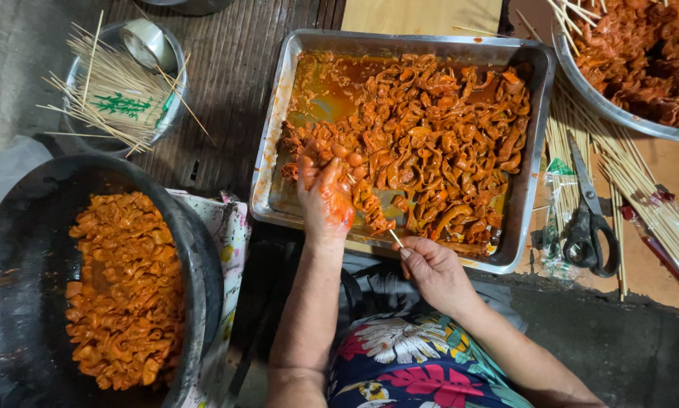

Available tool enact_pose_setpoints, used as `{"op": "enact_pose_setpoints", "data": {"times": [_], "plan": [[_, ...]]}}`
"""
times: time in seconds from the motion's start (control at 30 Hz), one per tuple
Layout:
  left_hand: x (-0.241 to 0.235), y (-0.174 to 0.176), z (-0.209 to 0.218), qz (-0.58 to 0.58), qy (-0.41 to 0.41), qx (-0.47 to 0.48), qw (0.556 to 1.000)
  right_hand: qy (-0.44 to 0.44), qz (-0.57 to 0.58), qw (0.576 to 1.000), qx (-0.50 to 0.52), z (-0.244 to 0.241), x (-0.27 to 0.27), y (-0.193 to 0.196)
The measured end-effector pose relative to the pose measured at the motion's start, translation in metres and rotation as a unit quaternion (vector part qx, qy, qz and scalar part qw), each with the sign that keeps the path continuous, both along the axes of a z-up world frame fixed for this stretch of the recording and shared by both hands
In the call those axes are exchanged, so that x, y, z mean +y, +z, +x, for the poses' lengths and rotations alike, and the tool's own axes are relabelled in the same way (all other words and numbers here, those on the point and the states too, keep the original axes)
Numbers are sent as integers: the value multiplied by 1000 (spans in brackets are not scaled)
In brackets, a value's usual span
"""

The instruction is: The person skewers marinated meat by hand onto wooden sticks from a metal tray.

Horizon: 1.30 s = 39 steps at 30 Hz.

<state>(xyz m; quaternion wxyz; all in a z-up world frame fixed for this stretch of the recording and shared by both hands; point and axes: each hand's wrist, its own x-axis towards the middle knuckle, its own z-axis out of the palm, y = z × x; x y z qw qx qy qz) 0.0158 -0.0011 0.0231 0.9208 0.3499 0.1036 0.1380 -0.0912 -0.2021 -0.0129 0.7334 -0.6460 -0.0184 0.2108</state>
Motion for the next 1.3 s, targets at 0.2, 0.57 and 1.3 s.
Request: {"op": "enact_pose_setpoints", "data": {"times": [0.2, 0.57, 1.3], "plan": [[-3, 7, -4, 32, 4, -19, 999, 1, 2, 1000, 18, -1, 5, 0], [17, -8, -4, 13, -58, -9, 998, 14, -18, 1000, -12, 3, -1, -7], [36, -3, -24, 214, -44, 17, 976, 39, 67, 994, 75, 17, 11, 7]]}}
